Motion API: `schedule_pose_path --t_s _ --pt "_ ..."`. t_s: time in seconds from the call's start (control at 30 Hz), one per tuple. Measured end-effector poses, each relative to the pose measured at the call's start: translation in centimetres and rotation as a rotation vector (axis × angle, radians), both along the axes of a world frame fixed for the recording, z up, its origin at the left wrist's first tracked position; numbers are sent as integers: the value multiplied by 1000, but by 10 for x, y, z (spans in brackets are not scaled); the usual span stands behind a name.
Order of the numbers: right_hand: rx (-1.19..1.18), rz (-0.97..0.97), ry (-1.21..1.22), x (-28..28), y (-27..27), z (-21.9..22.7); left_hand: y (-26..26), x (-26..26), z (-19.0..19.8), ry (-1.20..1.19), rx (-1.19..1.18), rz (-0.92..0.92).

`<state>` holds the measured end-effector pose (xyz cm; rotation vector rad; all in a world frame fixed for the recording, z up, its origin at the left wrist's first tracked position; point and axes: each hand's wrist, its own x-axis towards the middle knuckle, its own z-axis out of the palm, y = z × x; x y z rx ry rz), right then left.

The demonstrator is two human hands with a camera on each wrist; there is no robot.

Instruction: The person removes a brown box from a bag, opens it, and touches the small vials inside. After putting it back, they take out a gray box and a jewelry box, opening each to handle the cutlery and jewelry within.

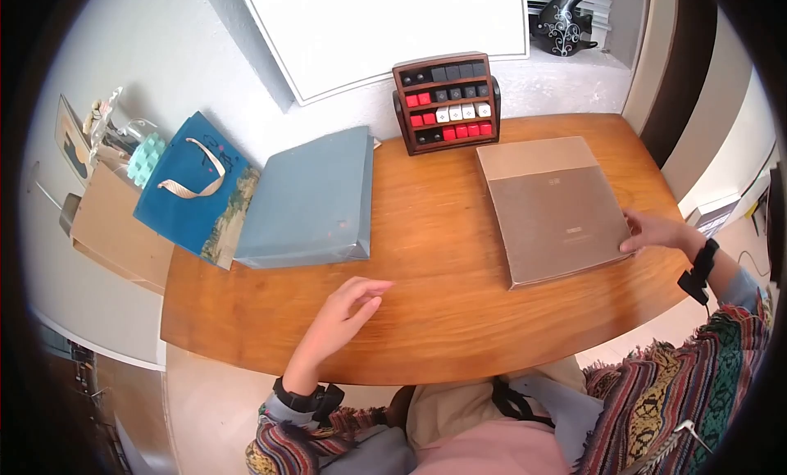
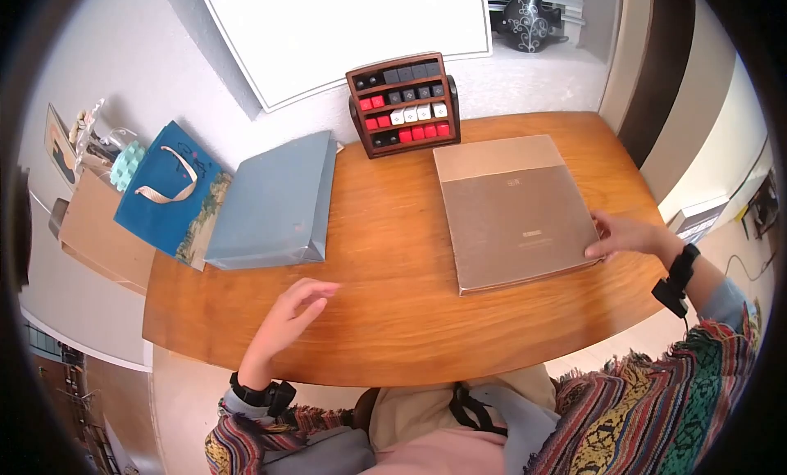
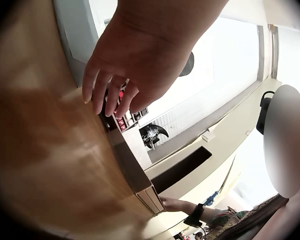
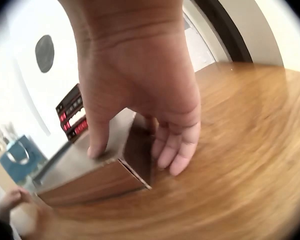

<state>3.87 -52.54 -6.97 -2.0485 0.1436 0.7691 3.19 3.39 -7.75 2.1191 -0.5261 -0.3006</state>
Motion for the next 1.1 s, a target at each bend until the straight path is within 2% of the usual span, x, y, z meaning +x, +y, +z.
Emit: schedule_pose_path --t_s 0.07,0.2,0.3,0.4,0.6,0.8,0.9,1.0,1.1 --pt "31 8 15 -8 0 -7 3 4 -8 -3 -37 13" --pt "-138 326 -323 -14 -1 -19 -4 7 -14 32 -76 22" --pt "-411 298 -341 -15 3 -21 -10 7 -16 30 -90 -16" --pt "-530 332 -395 -20 7 -20 -13 7 -16 21 -103 -37" --pt "-616 268 -299 -25 17 -10 -14 10 -16 52 -125 -34" --pt "-773 353 -422 -26 3 -24 -15 9 -14 60 -104 -35" --pt "-804 306 -539 -29 1 -22 -15 10 -14 58 -112 -29" --pt "-958 205 -422 -28 8 -11 -15 10 -14 62 -104 -20" --pt "-919 92 -502 -29 -2 -26 -13 11 -17 85 -116 -17"
